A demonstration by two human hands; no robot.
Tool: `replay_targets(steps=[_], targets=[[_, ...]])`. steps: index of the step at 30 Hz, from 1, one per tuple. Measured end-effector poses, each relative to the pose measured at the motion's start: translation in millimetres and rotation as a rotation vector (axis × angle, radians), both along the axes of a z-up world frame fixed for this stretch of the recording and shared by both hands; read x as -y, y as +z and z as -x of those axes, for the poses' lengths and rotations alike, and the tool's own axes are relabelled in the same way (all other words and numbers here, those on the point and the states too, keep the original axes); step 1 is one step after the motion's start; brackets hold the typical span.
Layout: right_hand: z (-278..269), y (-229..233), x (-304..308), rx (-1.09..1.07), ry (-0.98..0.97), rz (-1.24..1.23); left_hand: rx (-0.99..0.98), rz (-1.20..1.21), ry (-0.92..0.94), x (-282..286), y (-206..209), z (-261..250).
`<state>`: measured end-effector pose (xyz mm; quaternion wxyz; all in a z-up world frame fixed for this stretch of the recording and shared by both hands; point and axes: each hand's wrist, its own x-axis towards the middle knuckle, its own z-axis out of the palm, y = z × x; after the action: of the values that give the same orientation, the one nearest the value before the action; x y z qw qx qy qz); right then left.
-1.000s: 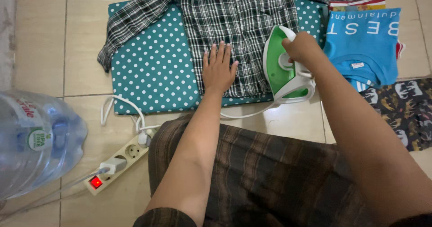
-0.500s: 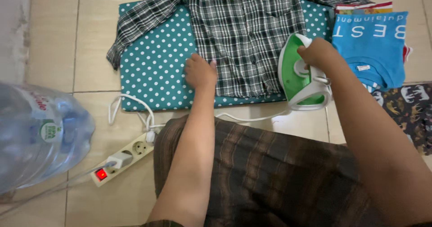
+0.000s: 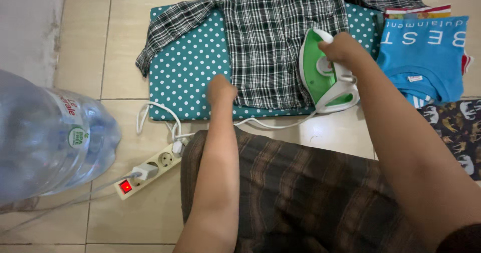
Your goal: The person irons a blue t-shirt on a polka-dotted mat, smoothing it out and folding it. They then pick up a plaid shirt, lay it on the mat, and begin ironing it.
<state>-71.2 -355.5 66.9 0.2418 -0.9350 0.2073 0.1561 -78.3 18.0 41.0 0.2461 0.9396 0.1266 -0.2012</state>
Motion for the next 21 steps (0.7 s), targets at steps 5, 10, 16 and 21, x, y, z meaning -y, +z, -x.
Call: replay_targets(steps=[5,10,16,21], targets=[[22.3,16.2,-12.1,0.008,-0.066,-0.039,-0.072,0.009,0.077,-3.7,12.6,-1.8],[25.8,40.9,-56.8,0.137,-0.029,-0.004,-0.011,0.071,0.133,-10.9,7.9,-2.8],[-5.8,31.4,-149.3,0.005,0.052,-0.055,0.289,0.125,0.193,-43.2,1.4,-15.4],[-42.7,27.9,-192.1,0.021,0.010,-0.124,0.411,0.197,0.227,-56.0,-0.9,-23.7]])
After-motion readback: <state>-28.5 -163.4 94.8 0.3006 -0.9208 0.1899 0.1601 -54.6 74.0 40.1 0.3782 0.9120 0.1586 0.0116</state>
